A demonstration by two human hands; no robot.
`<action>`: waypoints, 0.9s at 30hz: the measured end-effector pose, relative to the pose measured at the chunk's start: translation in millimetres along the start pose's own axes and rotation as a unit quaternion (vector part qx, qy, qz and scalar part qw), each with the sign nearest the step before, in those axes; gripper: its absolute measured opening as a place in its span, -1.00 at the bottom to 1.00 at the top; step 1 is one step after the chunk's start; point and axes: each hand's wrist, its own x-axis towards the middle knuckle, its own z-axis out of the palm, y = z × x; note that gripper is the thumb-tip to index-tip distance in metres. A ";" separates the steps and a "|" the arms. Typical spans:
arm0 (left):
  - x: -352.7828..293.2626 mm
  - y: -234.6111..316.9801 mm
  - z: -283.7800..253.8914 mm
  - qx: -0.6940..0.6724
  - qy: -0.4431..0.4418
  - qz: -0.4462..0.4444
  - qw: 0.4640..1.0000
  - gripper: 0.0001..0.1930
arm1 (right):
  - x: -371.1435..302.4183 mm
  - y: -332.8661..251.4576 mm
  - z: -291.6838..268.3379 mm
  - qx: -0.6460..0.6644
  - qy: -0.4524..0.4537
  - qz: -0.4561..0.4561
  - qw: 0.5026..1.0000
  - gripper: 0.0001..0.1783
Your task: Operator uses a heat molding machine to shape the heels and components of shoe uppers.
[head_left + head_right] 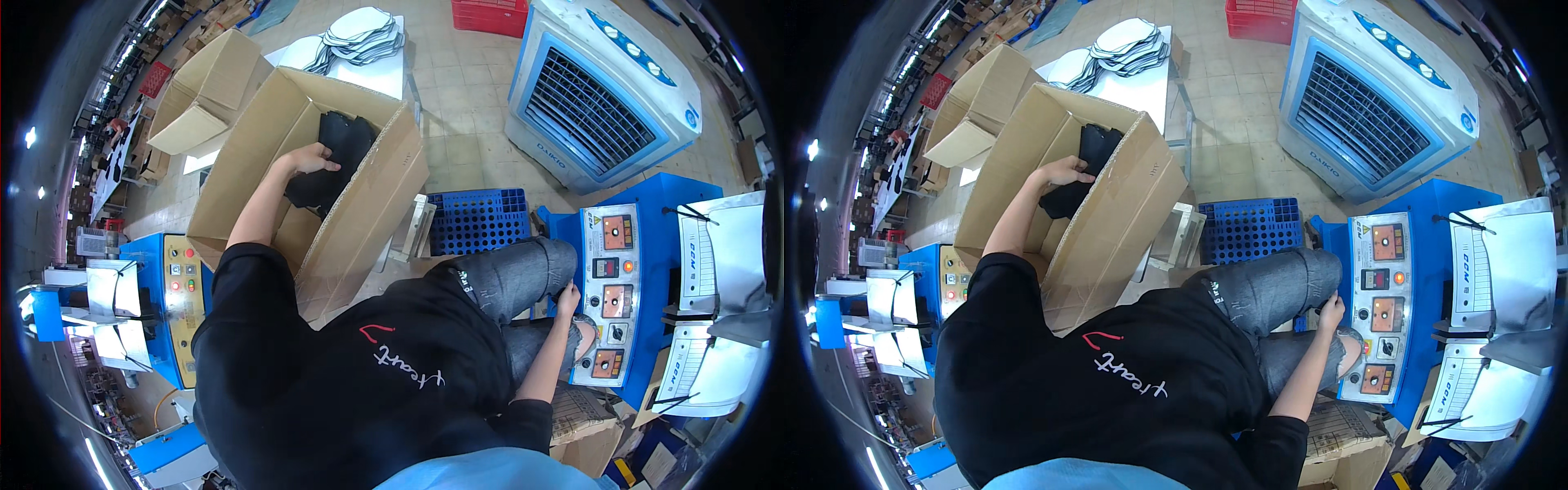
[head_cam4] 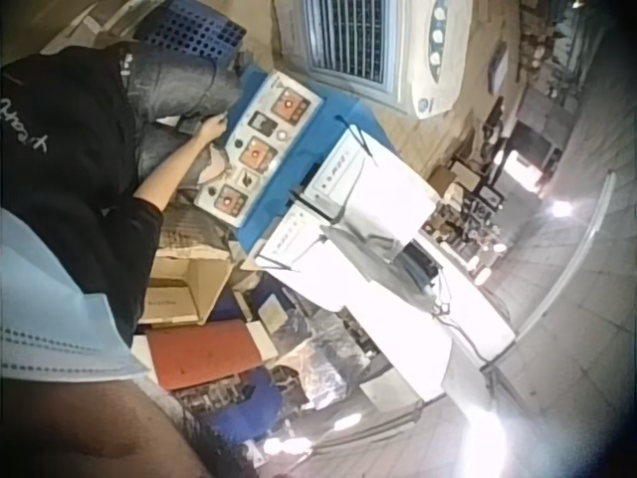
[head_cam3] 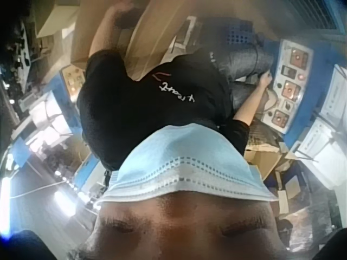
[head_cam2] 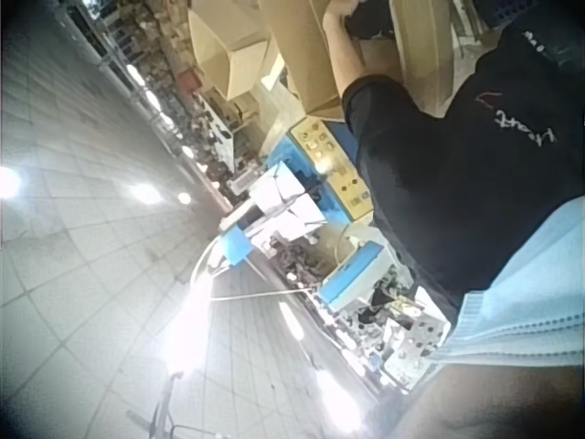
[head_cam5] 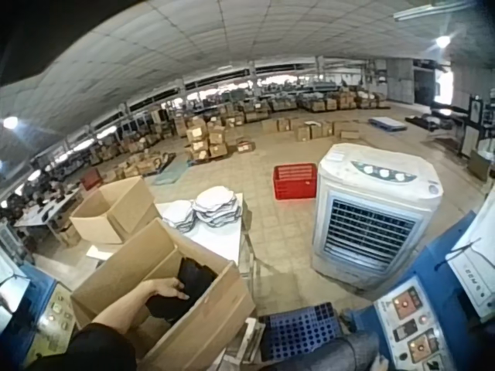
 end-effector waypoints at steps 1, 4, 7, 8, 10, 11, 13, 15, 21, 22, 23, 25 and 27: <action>9.6 13.1 -0.6 0.038 -0.074 -0.043 0.996 -0.34 | -1.3 8.5 -3.8 -0.015 0.011 -0.010 1.000 -0.47; 34.4 -21.9 7.2 0.028 -0.006 0.044 0.999 -0.37 | -6.2 8.8 -3.9 -0.005 0.026 -0.005 1.000 -0.48; 25.6 -25.4 13.8 -0.021 0.032 0.019 0.999 -0.25 | -11.9 2.7 -1.4 -0.021 0.060 -0.034 0.997 -0.50; 23.8 -31.7 13.5 -0.034 0.007 0.007 0.999 -0.19 | -12.7 1.1 -0.7 -0.021 0.048 -0.018 0.998 -0.51; -3.2 -9.3 10.7 -0.083 0.008 -0.007 0.996 -0.16 | -19.3 -1.8 -1.5 -0.019 0.051 -0.003 0.999 -0.51; -12.5 -9.3 12.7 -0.122 0.017 -0.021 0.992 -0.16 | -23.0 -5.9 -0.2 -0.015 0.059 -0.007 0.998 -0.51; -12.0 -19.4 22.3 -0.162 0.046 -0.010 0.986 -0.16 | -28.8 -12.7 -2.2 0.002 0.059 0.004 0.998 -0.50; 16.1 -65.0 40.1 -0.160 0.073 0.040 0.984 -0.22 | -27.6 -12.9 -2.5 0.007 0.044 0.027 0.999 -0.49; -0.2 -26.7 48.6 0.054 0.206 0.048 0.976 -0.54 | -26.1 -13.1 -0.2 -0.005 0.077 0.028 0.997 -0.53; -4.8 -19.8 48.0 0.113 0.236 0.028 0.965 -0.54 | -23.6 -13.4 0.8 0.003 0.082 0.030 0.996 -0.53; -8.6 -2.7 44.5 0.173 0.261 0.011 0.950 -0.54 | -22.1 -10.6 0.0 -0.001 0.073 0.028 0.997 -0.54; -16.7 19.4 28.9 0.243 0.265 0.027 0.933 -0.54 | -23.9 -11.6 -1.8 0.004 0.071 0.032 0.997 -0.55; -10.6 22.0 5.8 0.347 0.233 -0.009 0.908 -0.66 | -27.5 -19.8 -5.3 -0.005 0.062 0.029 0.998 -0.55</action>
